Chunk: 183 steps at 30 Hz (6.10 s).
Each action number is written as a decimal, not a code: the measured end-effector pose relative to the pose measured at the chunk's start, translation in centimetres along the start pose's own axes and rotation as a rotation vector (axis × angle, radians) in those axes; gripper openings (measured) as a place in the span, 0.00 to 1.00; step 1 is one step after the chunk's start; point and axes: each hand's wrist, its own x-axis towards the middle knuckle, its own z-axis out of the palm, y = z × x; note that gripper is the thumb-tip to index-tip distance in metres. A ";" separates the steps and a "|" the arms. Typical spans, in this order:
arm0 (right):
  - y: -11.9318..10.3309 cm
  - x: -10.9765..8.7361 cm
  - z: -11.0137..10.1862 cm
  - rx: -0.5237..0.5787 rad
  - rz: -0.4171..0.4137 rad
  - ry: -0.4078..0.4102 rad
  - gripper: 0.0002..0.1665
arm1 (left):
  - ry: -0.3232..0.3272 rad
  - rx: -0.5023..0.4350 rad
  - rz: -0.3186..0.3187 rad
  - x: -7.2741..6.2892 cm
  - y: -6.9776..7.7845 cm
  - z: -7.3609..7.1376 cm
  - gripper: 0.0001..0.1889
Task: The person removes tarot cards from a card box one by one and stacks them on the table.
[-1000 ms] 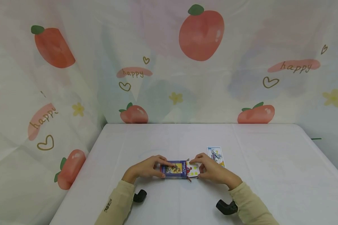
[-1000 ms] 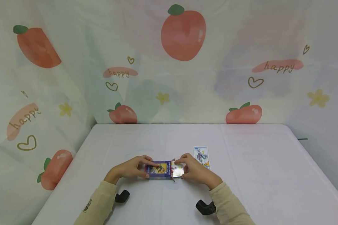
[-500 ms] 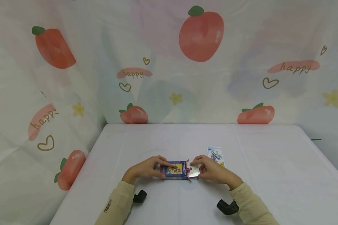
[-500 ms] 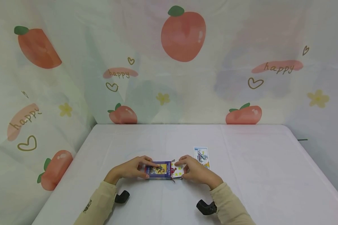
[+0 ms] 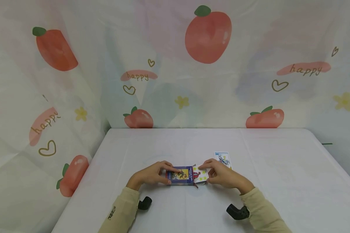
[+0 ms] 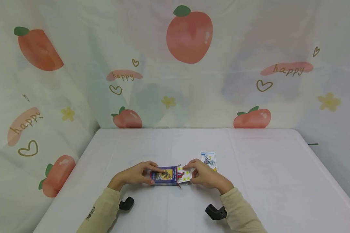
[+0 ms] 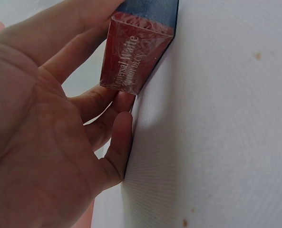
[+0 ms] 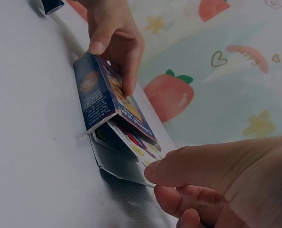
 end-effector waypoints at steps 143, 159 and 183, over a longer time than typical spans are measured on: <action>5.2 -0.5 -3.2 0.112 0.325 0.465 0.30 | 0.009 -0.014 -0.023 0.0 -0.1 0.2 0.24; 6.0 -0.4 -2.8 -0.027 0.329 0.450 0.30 | 0.008 0.010 -0.010 0.1 -0.2 0.1 0.24; 7.0 -0.3 -2.2 -0.133 0.314 0.452 0.29 | 0.002 -0.008 0.005 -0.1 0.2 0.1 0.25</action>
